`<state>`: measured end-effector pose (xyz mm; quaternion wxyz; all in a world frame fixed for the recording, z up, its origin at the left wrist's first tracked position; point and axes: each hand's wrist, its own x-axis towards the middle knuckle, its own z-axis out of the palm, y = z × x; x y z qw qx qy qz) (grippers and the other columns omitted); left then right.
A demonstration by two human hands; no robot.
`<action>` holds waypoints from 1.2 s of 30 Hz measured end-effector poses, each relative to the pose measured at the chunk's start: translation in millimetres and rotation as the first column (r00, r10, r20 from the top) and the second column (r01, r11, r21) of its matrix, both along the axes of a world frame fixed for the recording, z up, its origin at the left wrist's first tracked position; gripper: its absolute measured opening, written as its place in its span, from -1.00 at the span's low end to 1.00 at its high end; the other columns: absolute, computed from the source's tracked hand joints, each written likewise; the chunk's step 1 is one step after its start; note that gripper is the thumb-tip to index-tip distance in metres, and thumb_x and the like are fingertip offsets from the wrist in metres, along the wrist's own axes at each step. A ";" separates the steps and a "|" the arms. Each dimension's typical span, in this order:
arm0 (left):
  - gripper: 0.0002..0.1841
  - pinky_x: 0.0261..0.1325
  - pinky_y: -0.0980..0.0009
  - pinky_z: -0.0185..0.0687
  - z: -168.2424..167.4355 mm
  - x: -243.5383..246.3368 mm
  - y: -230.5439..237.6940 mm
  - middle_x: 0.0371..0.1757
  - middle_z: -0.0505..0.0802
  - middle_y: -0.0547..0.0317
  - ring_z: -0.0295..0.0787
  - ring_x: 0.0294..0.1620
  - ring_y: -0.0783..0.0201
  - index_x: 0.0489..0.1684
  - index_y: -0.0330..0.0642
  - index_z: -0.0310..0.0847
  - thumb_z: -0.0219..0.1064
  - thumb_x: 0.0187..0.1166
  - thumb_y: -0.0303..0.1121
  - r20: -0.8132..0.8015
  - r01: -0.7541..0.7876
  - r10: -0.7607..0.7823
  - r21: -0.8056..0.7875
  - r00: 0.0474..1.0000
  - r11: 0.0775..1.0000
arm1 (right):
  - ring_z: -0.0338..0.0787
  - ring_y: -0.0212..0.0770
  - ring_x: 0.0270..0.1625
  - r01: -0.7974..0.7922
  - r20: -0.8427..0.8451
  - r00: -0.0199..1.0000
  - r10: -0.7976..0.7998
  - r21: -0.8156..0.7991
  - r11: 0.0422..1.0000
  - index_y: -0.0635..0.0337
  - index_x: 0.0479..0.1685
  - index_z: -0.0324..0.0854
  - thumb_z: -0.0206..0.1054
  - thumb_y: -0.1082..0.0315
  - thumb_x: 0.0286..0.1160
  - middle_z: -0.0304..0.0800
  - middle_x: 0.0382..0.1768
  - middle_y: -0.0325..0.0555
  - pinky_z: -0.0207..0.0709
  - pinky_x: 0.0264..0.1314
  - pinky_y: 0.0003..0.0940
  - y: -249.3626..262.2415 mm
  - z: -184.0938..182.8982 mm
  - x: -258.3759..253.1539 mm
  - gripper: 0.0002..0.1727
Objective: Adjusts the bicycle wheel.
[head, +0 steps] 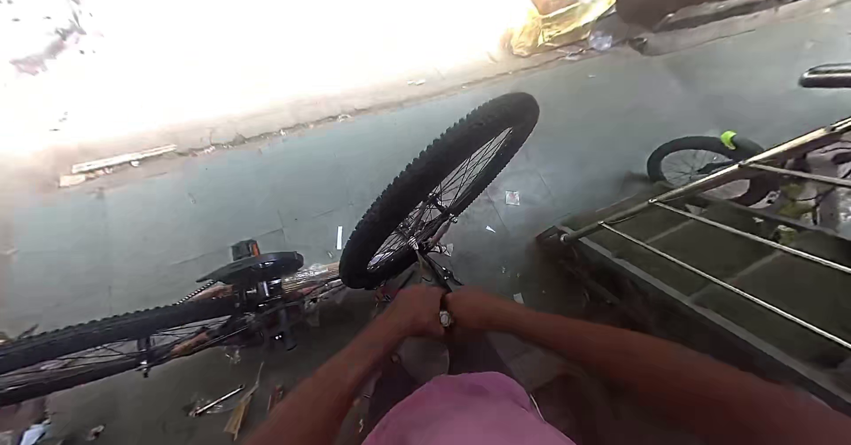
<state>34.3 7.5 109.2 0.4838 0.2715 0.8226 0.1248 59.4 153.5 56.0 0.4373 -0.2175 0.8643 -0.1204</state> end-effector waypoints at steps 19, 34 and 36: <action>-0.10 0.20 -0.14 0.72 -257.8 142.7 -15.6 0.01 0.92 -0.12 0.89 0.09 -0.14 0.74 -0.04 0.34 0.43 0.31 0.16 0.112 -0.283 0.301 -0.149 0.947 0.947 | 0.80 0.30 0.04 -0.228 0.187 0.951 0.248 -0.123 0.966 0.37 -0.23 0.68 0.34 0.11 0.49 0.80 -0.12 0.27 0.58 0.08 0.32 -11.3 -206.0 90.7 -0.61; -0.03 0.20 -0.24 0.71 -259.4 70.8 -38.5 0.14 0.89 -0.11 0.86 0.17 -0.16 0.64 0.03 0.45 0.54 0.08 0.24 -0.036 -0.274 0.271 -0.137 0.962 0.952 | 0.80 0.33 0.08 -0.209 0.125 0.968 0.216 -0.070 0.975 0.35 -0.02 0.67 0.51 0.07 0.24 0.81 -0.05 0.30 0.60 0.06 0.38 -28.4 -209.6 25.7 -0.49; -0.02 0.36 -0.17 0.67 -224.7 53.8 -54.0 0.40 0.77 -0.09 0.76 0.35 -0.12 0.75 0.06 0.33 0.56 0.22 0.23 -0.054 -0.326 0.322 -0.090 0.945 0.941 | 0.78 0.35 0.19 -0.104 0.171 0.979 0.109 -0.041 0.994 0.22 0.31 0.61 0.44 0.20 0.41 0.80 0.07 0.31 0.58 0.18 0.40 -25.8 -190.1 20.9 -0.51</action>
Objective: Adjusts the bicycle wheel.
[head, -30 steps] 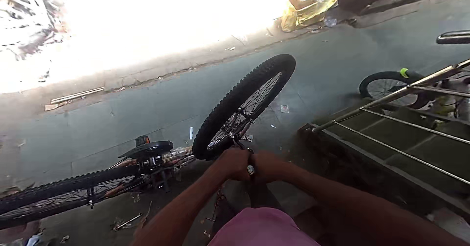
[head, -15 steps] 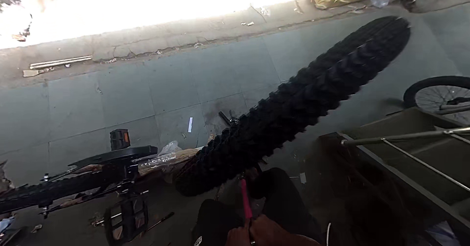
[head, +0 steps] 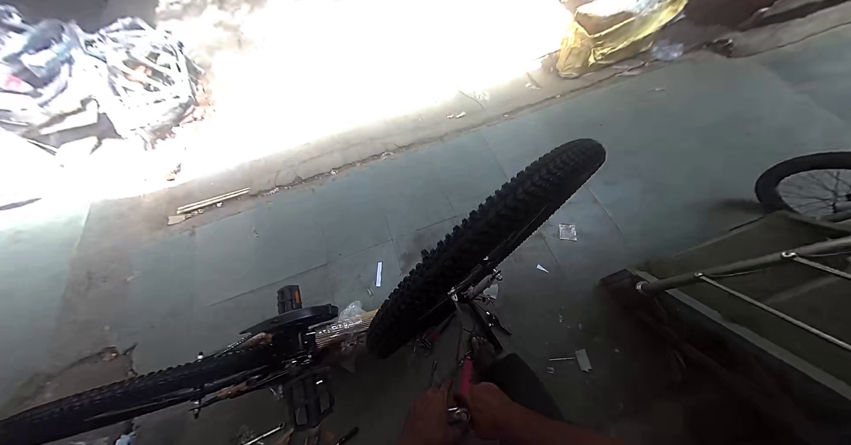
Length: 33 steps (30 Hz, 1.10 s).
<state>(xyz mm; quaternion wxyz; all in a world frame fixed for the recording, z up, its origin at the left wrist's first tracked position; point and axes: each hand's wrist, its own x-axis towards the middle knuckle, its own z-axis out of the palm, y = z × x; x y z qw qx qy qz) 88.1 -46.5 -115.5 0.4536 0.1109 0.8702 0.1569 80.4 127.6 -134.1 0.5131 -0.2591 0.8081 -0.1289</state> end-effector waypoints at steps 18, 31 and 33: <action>-0.16 -0.11 0.28 0.81 182.6 -145.1 -4.4 -0.28 0.85 0.01 0.83 -0.24 0.31 -0.03 -0.41 0.67 0.38 0.33 0.41 -0.864 -0.101 0.324 0.310 0.386 0.945 | 0.76 0.17 0.36 0.796 0.252 0.602 -0.758 -0.108 0.596 0.12 0.53 0.56 0.12 -0.01 0.79 0.81 0.26 0.16 0.50 0.48 0.26 49.9 -80.4 -114.7 -0.46; -0.22 -0.07 0.43 0.78 212.0 -167.2 23.6 -0.25 0.84 0.04 0.80 -0.20 0.40 -0.09 -0.38 0.66 0.57 0.22 0.31 -0.811 -0.087 0.306 0.305 0.498 0.948 | 0.75 0.22 0.36 0.794 -0.013 0.605 -0.796 0.072 0.603 0.41 0.18 0.68 0.34 0.16 0.54 0.76 0.23 0.30 0.58 0.39 0.19 -4.0 -100.9 -187.3 -0.54; -0.27 -0.08 0.38 0.78 210.9 -166.6 25.2 -0.26 0.82 0.06 0.79 -0.20 0.34 -0.15 -0.34 0.67 0.65 0.14 0.26 -0.834 -0.095 0.299 0.289 0.465 0.953 | 0.76 0.23 0.35 0.767 -0.033 0.641 -0.767 0.057 0.639 0.41 0.07 0.73 0.27 0.14 0.62 0.78 0.21 0.29 0.58 0.37 0.19 -6.7 -108.0 -184.7 -0.57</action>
